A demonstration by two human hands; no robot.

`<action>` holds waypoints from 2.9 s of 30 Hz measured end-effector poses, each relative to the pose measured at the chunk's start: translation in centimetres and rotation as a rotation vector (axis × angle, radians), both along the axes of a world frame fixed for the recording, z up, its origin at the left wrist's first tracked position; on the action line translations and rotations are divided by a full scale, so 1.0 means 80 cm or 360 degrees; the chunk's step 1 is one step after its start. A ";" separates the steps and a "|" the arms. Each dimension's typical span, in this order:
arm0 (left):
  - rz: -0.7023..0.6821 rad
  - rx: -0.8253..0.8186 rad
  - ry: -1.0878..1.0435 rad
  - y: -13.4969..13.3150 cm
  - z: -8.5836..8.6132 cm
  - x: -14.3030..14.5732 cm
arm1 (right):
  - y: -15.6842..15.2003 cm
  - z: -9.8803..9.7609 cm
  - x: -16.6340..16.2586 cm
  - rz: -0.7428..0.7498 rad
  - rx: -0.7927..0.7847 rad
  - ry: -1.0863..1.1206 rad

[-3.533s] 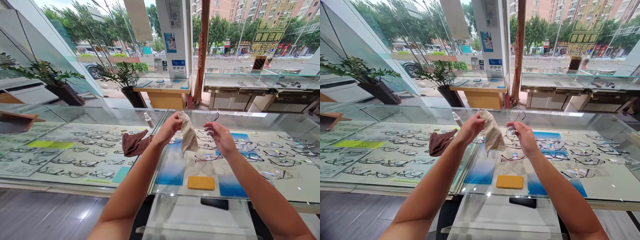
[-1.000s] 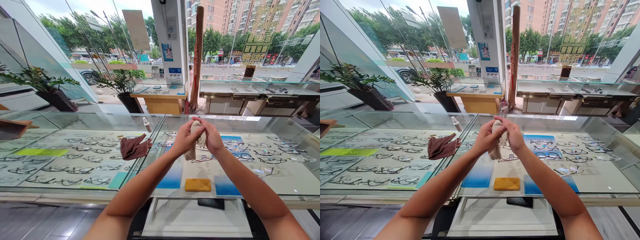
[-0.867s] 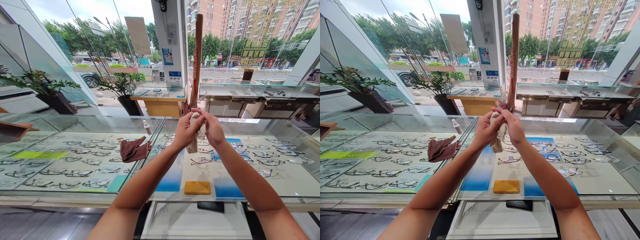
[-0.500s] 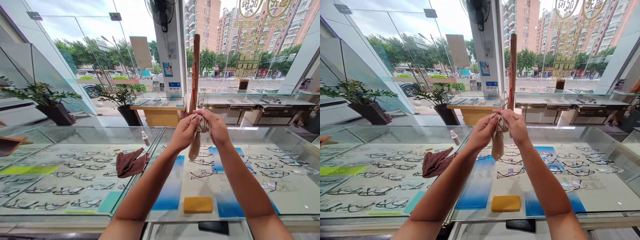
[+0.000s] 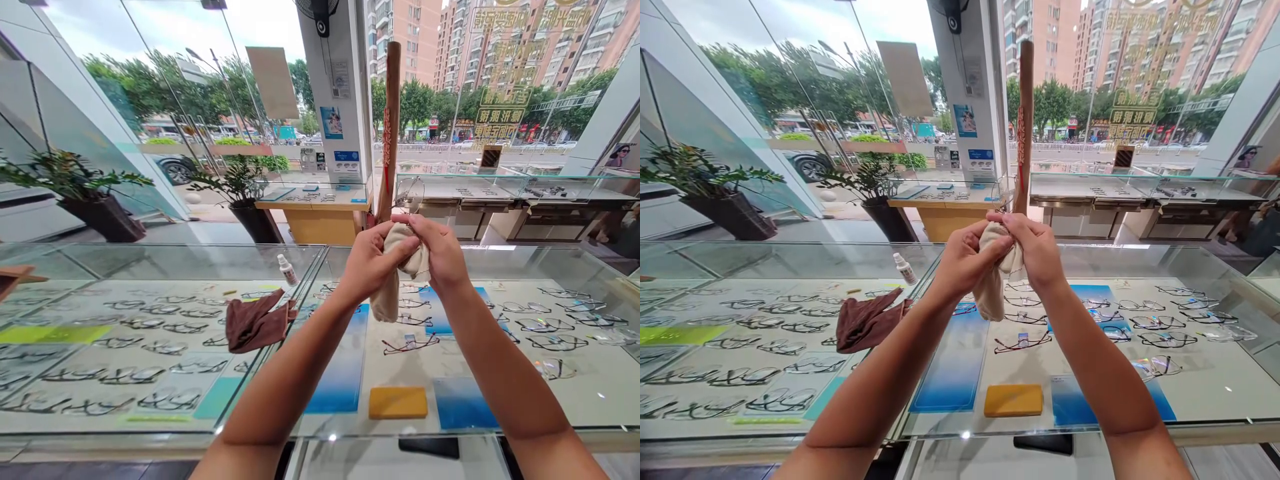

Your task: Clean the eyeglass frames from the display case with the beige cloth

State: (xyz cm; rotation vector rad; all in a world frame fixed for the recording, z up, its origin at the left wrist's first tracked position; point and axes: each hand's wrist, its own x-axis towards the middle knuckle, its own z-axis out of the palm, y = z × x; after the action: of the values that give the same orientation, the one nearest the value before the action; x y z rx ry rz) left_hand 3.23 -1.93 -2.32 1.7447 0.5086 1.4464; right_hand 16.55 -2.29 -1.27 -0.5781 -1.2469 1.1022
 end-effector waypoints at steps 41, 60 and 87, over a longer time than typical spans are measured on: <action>0.0115 -0.0267 -0.0148 0.024 0.016 -0.040 | 0.014 0.000 0.021 0.0100 0.0283 -0.0690; 0.0035 -0.0287 -0.0243 0.017 0.017 -0.028 | 0.013 -0.001 0.020 0.0244 0.0086 -0.0472; -0.0179 -0.0188 -0.0080 0.024 0.025 -0.047 | 0.011 0.004 0.021 0.0326 0.0004 -0.0443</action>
State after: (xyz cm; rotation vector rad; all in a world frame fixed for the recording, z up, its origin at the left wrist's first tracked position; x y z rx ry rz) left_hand -0.53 -0.02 -0.34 1.6144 0.4531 1.3507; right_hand 18.25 -1.43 -0.95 -0.6277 -1.5754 1.2187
